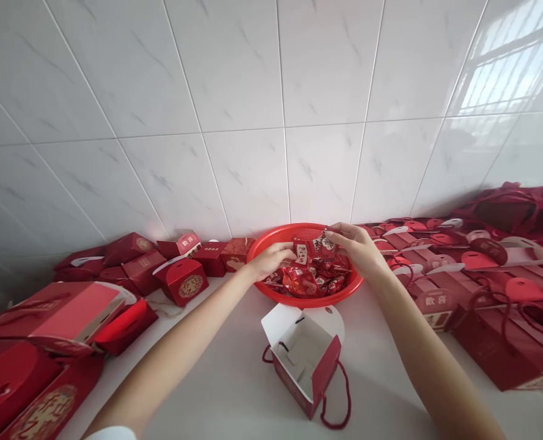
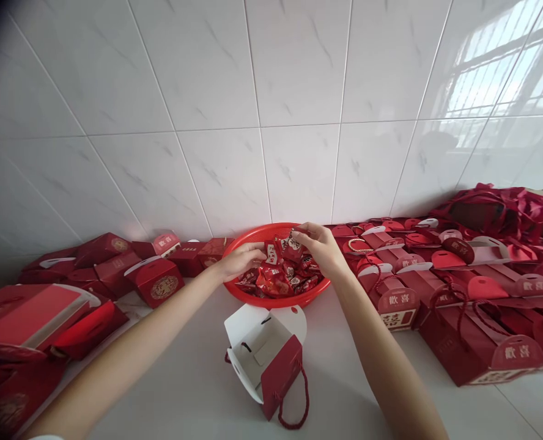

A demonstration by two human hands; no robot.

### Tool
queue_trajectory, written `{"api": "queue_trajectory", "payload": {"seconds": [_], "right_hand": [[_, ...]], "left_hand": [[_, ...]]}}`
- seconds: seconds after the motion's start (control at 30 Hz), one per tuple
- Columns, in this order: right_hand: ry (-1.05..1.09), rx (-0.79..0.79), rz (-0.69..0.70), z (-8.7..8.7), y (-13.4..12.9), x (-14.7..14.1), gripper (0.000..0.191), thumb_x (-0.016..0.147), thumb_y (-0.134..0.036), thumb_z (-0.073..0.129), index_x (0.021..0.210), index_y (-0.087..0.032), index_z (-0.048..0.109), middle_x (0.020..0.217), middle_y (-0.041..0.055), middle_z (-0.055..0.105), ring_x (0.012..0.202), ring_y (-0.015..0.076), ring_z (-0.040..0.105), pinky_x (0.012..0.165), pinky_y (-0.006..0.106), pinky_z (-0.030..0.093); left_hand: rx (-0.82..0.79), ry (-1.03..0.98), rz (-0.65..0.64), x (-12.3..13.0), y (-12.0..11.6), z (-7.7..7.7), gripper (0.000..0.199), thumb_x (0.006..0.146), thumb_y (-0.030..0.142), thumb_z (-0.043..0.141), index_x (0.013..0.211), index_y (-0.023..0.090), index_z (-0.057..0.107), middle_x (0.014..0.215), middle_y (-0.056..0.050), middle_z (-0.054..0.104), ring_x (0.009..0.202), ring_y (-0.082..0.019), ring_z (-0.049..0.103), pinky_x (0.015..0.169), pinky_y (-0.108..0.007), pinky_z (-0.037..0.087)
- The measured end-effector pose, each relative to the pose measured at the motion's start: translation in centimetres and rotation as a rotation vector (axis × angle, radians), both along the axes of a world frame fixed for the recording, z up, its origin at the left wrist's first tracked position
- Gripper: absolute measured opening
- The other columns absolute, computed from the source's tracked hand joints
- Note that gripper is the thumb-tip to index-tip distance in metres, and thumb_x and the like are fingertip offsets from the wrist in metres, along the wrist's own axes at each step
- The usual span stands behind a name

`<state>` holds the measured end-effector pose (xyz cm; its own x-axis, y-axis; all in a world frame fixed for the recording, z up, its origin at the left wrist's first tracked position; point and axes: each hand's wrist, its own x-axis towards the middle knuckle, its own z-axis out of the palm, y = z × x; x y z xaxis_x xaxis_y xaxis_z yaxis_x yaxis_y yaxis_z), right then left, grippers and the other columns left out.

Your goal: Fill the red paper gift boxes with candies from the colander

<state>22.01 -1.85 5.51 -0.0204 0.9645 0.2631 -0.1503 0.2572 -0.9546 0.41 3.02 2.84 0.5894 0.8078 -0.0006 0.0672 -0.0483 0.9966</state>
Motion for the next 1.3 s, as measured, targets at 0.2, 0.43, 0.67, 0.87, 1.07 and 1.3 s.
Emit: {"api": "queue_trajectory", "payload": {"seconds": [0.2, 0.43, 0.67, 0.87, 1.07, 1.3], "right_hand": [[-0.014, -0.015, 0.017, -0.3, -0.2, -0.6, 0.038, 0.062, -0.049, 0.086, 0.075, -0.018, 0.066, 0.069, -0.002, 0.061, 0.064, 0.0116, 0.054, 0.061, 0.025, 0.045], [-0.057, 0.001, 0.081, -0.1, -0.8, -0.7, 0.033, 0.069, -0.047, 0.083, 0.081, -0.019, 0.07, 0.073, -0.0003, 0.067, 0.066, 0.0131, 0.059, 0.063, 0.025, 0.046], [-0.31, 0.114, 0.32, 1.4, -3.3, -0.7, 0.026, 0.081, -0.043, 0.073, 0.089, -0.019, 0.073, 0.078, 0.0027, 0.07, 0.067, 0.0156, 0.061, 0.062, 0.027, 0.047], [-0.678, 0.255, 0.527, 1.1, -5.0, -2.2, 0.017, 0.086, -0.025, 0.063, 0.094, -0.024, 0.078, 0.085, 0.002, 0.074, 0.068, 0.0157, 0.063, 0.06, 0.026, 0.048], [-0.65, 0.273, 0.329, 2.4, -5.5, -1.2, 0.014, 0.087, -0.026, 0.065, 0.091, -0.023, 0.078, 0.087, 0.0038, 0.075, 0.078, 0.0197, 0.068, 0.068, 0.029, 0.051], [-0.555, 0.263, 0.194, 3.7, -6.2, 1.5, 0.02, 0.086, -0.037, 0.068, 0.092, -0.021, 0.078, 0.086, 0.0059, 0.074, 0.079, 0.0224, 0.068, 0.071, 0.033, 0.054]], "left_hand": [[0.011, -0.103, 0.01, 0.2, -1.0, 0.7, 0.043, 0.066, 0.019, 0.068, 0.108, 0.015, 0.072, 0.106, -0.009, 0.076, 0.106, -0.025, 0.068, 0.093, -0.038, 0.052], [0.247, -0.106, 0.0, 1.0, -3.3, 1.6, 0.044, 0.078, 0.025, 0.074, 0.12, 0.016, 0.07, 0.126, -0.011, 0.07, 0.117, -0.028, 0.064, 0.103, -0.043, 0.049], [0.237, 0.109, -0.045, -2.3, -5.2, 3.1, 0.053, 0.081, 0.016, 0.063, 0.133, 0.025, 0.062, 0.13, -0.007, 0.068, 0.117, -0.024, 0.065, 0.094, -0.035, 0.055], [0.209, 0.245, -0.078, -4.7, -5.2, 3.5, 0.036, 0.085, 0.021, 0.064, 0.12, 0.018, 0.07, 0.108, -0.007, 0.077, 0.102, -0.021, 0.071, 0.093, -0.035, 0.055], [0.307, 0.409, -0.091, -4.4, -4.5, 2.2, 0.03, 0.087, 0.026, 0.062, 0.112, 0.016, 0.074, 0.105, -0.008, 0.078, 0.096, -0.021, 0.072, 0.088, -0.032, 0.055], [0.511, 0.71, -0.142, -2.4, -3.3, 1.8, 0.03, 0.08, 0.015, 0.059, 0.104, 0.019, 0.077, 0.096, -0.004, 0.079, 0.091, -0.02, 0.073, 0.083, -0.026, 0.051]]}}
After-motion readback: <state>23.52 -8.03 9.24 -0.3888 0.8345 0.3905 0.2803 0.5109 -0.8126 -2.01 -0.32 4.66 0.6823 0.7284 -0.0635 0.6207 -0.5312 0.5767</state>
